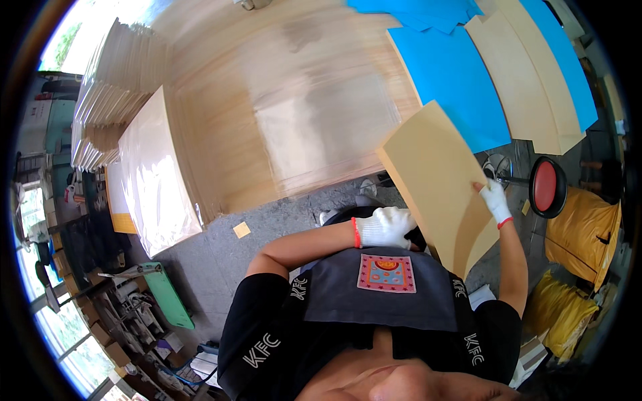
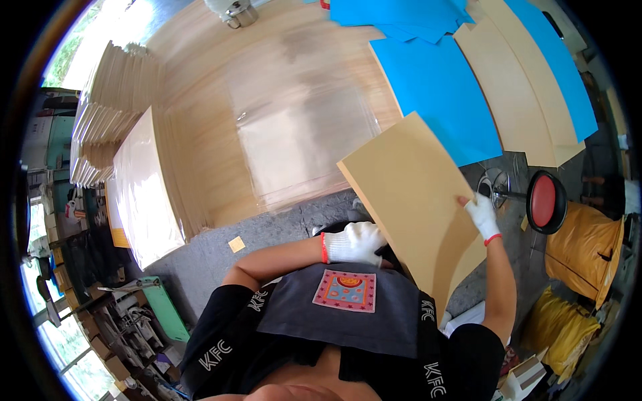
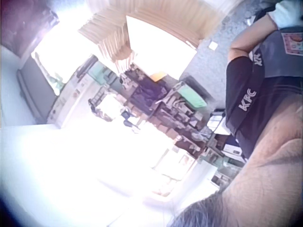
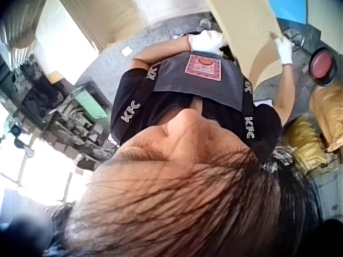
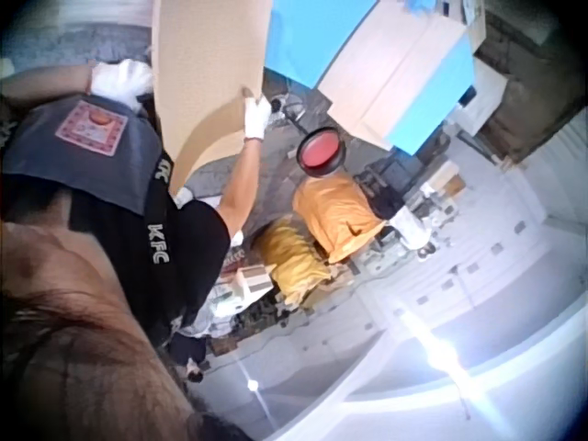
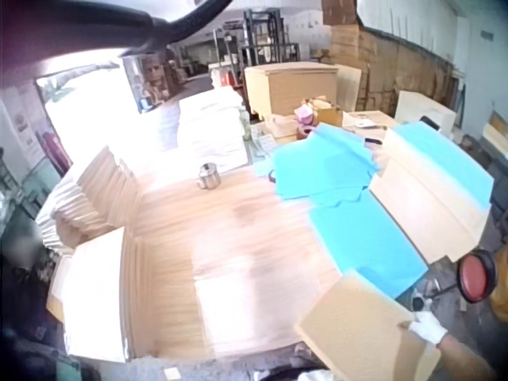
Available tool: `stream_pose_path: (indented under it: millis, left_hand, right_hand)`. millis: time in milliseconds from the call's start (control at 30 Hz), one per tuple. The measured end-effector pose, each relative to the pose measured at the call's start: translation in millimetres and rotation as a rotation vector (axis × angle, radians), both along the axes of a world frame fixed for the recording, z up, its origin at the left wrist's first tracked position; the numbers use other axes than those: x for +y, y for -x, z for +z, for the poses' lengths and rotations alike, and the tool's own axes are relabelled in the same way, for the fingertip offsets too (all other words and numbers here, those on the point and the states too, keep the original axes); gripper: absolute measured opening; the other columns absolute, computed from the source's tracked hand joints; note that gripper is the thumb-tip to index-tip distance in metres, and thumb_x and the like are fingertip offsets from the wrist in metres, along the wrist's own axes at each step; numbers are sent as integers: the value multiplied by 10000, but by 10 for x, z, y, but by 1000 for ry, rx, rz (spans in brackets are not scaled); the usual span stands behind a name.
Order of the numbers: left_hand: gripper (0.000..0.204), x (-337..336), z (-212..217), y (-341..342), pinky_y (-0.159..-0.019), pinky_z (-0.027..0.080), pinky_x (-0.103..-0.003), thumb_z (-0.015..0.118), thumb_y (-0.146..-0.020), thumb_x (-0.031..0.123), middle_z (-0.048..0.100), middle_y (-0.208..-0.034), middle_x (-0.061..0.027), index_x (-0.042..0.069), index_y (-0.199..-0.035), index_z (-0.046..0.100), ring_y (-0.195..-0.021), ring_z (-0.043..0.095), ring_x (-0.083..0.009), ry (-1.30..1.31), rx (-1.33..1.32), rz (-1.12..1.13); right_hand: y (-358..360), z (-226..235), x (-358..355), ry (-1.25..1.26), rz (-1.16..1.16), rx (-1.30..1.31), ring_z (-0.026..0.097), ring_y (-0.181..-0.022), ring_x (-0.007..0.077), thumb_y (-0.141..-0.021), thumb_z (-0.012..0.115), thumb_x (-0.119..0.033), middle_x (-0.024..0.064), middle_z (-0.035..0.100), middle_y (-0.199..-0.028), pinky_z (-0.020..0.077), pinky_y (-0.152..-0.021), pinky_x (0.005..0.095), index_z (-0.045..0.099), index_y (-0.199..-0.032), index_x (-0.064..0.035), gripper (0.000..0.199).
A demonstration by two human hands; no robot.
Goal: The person repeatedly wraps rectangular brown paper sheets in clear plastic film. They pick up a sheet, place it on a plastic-covered surface, and fold the film over the paper. The wrapped items are stacked on the table.
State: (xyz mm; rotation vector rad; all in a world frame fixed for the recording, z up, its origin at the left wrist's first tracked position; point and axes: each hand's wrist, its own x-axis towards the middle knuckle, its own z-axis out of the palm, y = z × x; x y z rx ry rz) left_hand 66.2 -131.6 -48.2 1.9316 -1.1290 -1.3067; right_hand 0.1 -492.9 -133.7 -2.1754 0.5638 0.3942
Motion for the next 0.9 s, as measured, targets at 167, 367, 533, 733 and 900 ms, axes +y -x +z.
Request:
stream_pose_path:
  millis: [167,367,533,733,900]
  left_hand:
    - [367,914,-524,59,-780,501,-407,644,-756,263,632,-928,-138,65,-1061,590,-857,614,-342,704,-457,163]
    - [223,1914,-918,-569,-688,507,-412,615,-768,207,558,-1001,-135,126,-968,561,-949,568,-295,-226,-1038,616]
    - [271,2137,-1128,-851,-703,517,-421,616,-758,157,540,-1040,-91,157,-1015,531,-975,556,-292,-310,-972,622]
    - [279,2205,-943,-714,-639,512,-382,574,-686,41,583,-918,-19,174,-931,586,-895,569,-243,73,-1080,749]
    - [292,2254,-619,-446,-588,495,-356,556,-646,14,576,-800,-5,183,-876,617,-795,573,-230,171,-1110,800]
  right_hand:
    - [537,-207,845,-195,-103,70,579,-739,86,-844,658,-217,51,666,-847,470,-646,256,640,-1043,25,314]
    - [493,147,1619,-129,123,157,644,-756,144,-790,664,-306,91,683,-815,483,-669,283,652,-1027,-33,362]
    - [280,244,1797,135,344,150,649,-757,240,-752,657,-466,125,679,-834,479,-690,343,674,-970,-102,424]
    - [105,448,1991,187,385,203,649,-800,280,-745,650,-497,148,678,-873,479,-715,356,680,-962,-107,447]
    - [32,487,1929,138,289,272,656,-801,233,-755,650,-476,108,689,-883,478,-724,337,686,-991,-118,430]
